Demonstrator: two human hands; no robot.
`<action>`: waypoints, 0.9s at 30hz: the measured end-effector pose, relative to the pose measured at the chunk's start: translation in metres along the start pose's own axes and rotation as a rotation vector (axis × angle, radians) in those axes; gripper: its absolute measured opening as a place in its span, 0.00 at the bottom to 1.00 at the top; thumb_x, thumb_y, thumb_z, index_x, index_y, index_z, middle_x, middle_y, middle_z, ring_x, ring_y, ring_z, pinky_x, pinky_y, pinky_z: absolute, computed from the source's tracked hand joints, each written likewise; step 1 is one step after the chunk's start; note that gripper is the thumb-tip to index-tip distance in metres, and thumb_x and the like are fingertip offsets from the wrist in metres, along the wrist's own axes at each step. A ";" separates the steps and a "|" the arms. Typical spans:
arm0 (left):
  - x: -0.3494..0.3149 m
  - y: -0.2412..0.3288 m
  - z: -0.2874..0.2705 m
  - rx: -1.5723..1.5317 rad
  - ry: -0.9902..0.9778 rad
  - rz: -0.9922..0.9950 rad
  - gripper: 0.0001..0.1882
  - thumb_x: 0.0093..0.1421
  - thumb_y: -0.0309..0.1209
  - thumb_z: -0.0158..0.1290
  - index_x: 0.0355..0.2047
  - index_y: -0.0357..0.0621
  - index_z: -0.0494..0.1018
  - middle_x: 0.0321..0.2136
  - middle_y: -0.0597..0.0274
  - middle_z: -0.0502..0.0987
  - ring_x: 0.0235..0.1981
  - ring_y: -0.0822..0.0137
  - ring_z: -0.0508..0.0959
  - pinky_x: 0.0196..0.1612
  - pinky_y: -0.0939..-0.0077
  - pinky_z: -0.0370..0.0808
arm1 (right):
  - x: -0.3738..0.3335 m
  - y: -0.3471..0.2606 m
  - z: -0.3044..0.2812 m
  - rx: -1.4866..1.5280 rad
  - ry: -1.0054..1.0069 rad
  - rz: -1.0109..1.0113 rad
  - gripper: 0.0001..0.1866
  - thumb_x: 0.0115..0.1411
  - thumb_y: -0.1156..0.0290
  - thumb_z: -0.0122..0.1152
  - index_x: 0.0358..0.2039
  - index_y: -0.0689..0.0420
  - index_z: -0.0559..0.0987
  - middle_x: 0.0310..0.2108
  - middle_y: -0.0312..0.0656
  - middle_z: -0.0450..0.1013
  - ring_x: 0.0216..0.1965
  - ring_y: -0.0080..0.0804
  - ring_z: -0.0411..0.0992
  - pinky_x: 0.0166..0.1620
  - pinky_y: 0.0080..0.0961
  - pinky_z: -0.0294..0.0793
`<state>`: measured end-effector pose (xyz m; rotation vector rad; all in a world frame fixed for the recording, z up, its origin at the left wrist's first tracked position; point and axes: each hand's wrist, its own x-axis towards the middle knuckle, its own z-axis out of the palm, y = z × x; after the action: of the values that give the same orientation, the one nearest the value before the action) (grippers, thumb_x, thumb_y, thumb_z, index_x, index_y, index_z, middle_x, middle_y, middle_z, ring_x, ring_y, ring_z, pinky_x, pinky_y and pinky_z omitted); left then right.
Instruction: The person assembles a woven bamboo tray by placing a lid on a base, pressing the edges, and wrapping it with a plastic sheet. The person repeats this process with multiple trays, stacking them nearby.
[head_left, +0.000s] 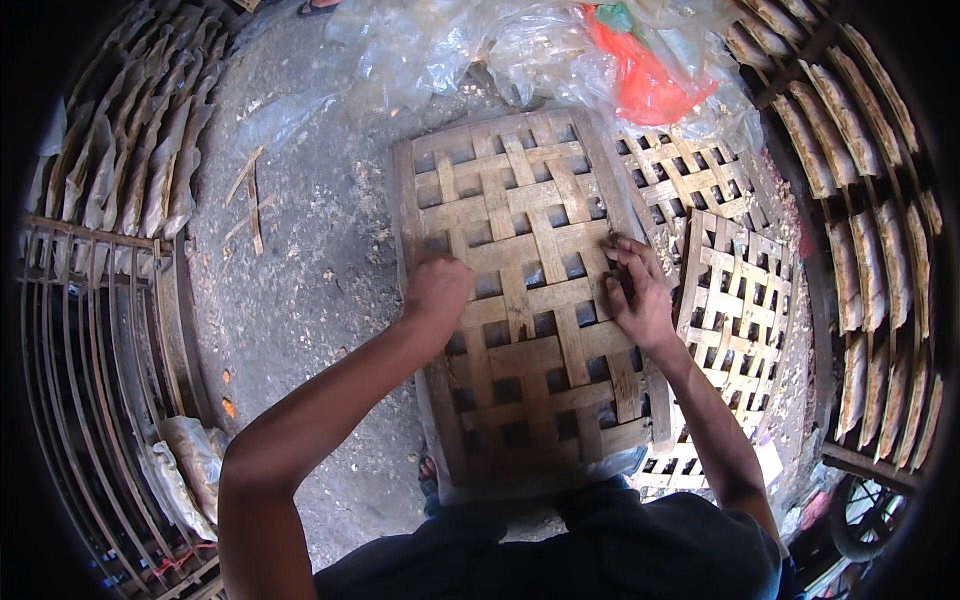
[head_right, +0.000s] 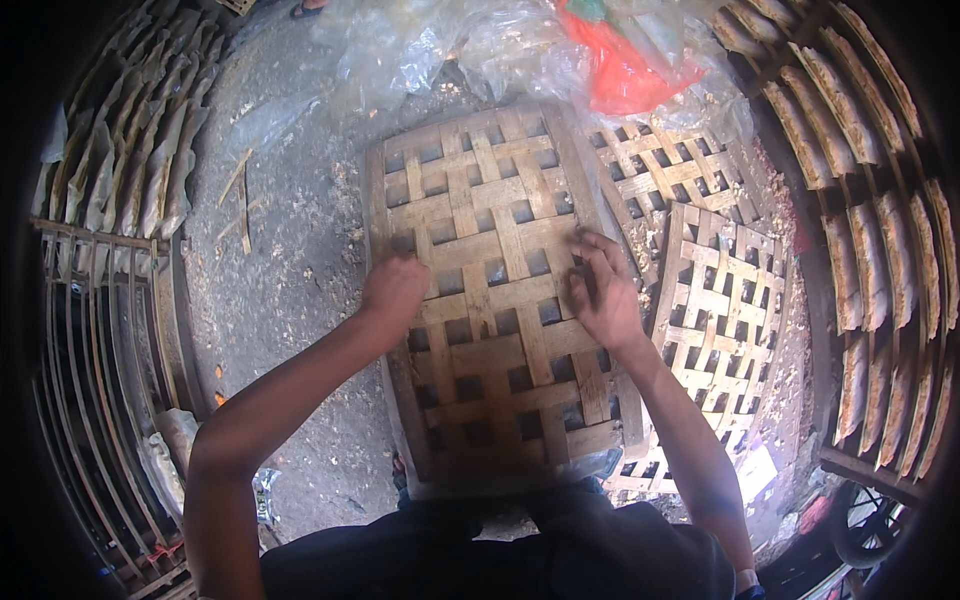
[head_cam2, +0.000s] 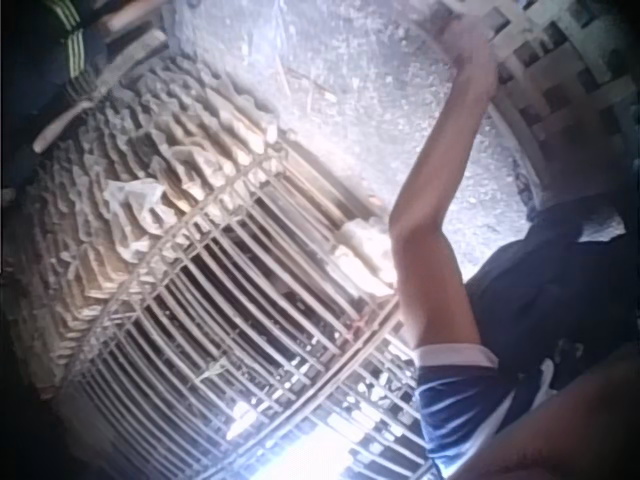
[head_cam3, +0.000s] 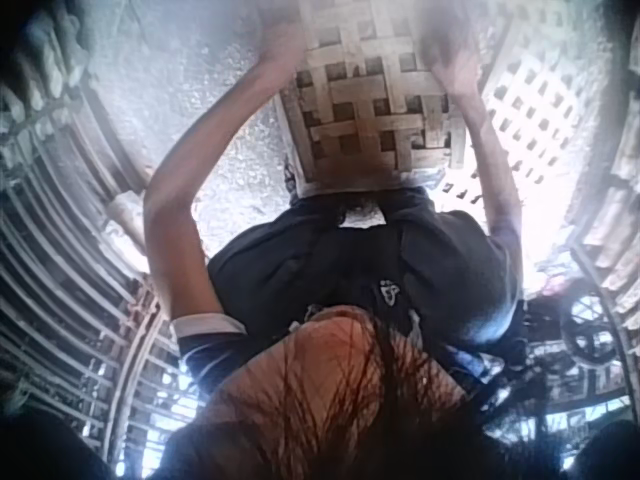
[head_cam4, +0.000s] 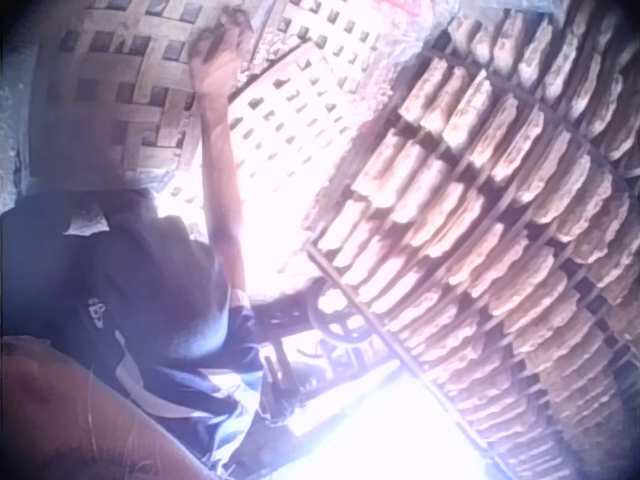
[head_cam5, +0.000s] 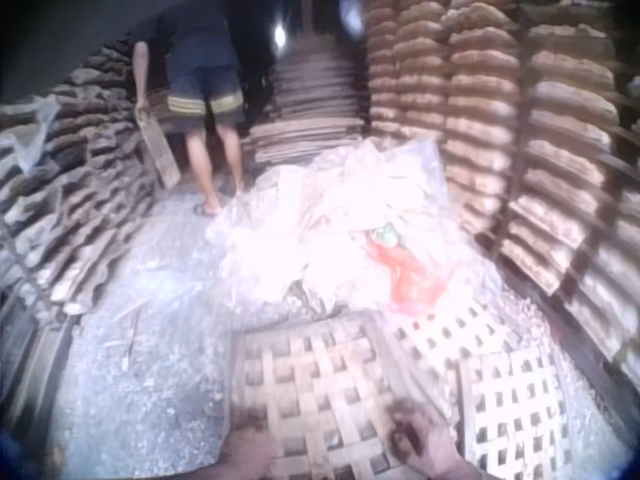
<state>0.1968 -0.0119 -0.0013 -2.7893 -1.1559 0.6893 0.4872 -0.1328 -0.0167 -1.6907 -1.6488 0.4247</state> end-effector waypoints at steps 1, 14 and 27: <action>0.003 0.002 -0.003 0.018 -0.021 0.022 0.08 0.49 0.21 0.61 0.31 0.34 0.83 0.28 0.56 0.84 0.39 0.56 0.85 0.36 0.69 0.84 | -0.001 -0.002 0.000 -0.009 -0.006 0.007 0.20 0.58 0.78 0.59 0.53 0.59 0.76 0.59 0.56 0.70 0.56 0.57 0.73 0.55 0.42 0.78; -0.031 0.000 -0.002 -0.168 0.142 0.003 0.04 0.55 0.20 0.59 0.31 0.37 0.82 0.29 0.51 0.83 0.33 0.57 0.86 0.34 0.67 0.84 | -0.004 0.004 0.005 -0.105 0.019 -0.079 0.18 0.57 0.77 0.60 0.49 0.58 0.79 0.55 0.54 0.73 0.55 0.55 0.73 0.59 0.44 0.74; -0.160 -0.110 0.080 -0.065 0.259 -0.188 0.15 0.59 0.35 0.61 0.46 0.50 0.81 0.48 0.65 0.76 0.51 0.62 0.74 0.54 0.59 0.68 | -0.002 0.002 0.008 -0.150 0.013 -0.115 0.17 0.56 0.77 0.60 0.47 0.58 0.80 0.53 0.51 0.74 0.53 0.52 0.73 0.57 0.42 0.74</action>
<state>-0.0091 -0.0521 0.0113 -2.6700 -1.3804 0.2700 0.4834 -0.1327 -0.0241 -1.6908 -1.7964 0.2386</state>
